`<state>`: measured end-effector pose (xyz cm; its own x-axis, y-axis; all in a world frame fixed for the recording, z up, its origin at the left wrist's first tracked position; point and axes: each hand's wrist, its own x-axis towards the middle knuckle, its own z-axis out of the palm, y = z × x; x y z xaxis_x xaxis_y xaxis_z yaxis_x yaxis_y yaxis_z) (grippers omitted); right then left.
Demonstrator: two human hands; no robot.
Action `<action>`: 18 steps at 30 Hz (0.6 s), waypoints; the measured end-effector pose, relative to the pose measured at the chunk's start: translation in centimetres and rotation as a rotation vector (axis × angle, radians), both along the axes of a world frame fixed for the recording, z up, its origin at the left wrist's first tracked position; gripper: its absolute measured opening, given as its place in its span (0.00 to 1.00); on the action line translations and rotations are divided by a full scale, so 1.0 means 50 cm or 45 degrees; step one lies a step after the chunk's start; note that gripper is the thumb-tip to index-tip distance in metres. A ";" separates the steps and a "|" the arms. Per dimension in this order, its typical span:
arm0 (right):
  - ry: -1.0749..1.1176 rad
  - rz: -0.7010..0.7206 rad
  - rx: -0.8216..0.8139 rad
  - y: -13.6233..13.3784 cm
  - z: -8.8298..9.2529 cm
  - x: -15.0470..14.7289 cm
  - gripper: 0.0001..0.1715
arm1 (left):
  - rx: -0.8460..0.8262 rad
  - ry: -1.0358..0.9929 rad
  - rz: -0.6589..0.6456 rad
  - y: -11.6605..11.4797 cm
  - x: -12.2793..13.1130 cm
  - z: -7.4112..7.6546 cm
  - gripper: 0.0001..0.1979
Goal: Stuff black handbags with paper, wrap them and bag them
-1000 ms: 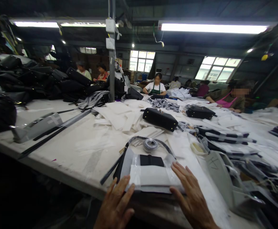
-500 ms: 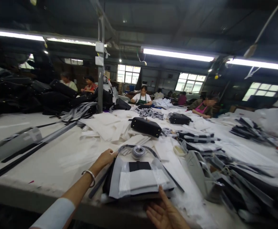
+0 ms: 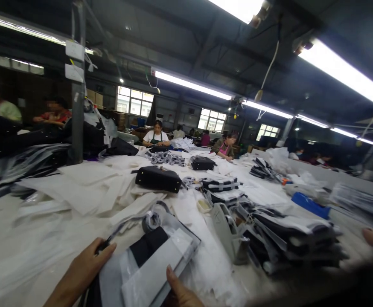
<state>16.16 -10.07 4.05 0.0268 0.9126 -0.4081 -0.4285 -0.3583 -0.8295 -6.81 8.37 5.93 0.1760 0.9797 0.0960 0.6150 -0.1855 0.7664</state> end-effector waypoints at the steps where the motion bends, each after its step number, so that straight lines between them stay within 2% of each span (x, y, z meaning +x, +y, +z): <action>1: 0.058 -0.033 -0.027 0.003 -0.001 -0.002 0.36 | 0.066 -0.016 0.042 -0.023 0.005 0.011 0.21; 4: 0.262 -0.130 -0.019 0.015 -0.011 -0.009 0.41 | 0.314 -0.100 0.076 -0.095 0.031 0.055 0.17; 6: 0.403 -0.146 0.064 0.024 -0.021 -0.018 0.43 | 0.501 -0.178 0.027 -0.138 0.057 0.087 0.15; 11: 0.562 -0.122 0.314 0.030 -0.033 -0.046 0.35 | 0.742 -0.307 -0.043 -0.208 0.113 0.170 0.15; 13: 0.585 -0.151 0.358 0.028 -0.028 -0.051 0.36 | 0.776 -0.314 -0.040 -0.218 0.124 0.206 0.16; 15: 0.664 -0.253 0.377 0.024 -0.017 -0.047 0.38 | 0.733 -0.323 -0.005 -0.220 0.132 0.242 0.18; 18: 0.803 -0.605 0.459 0.011 0.020 -0.018 0.38 | 0.574 -0.418 0.039 -0.217 0.156 0.286 0.22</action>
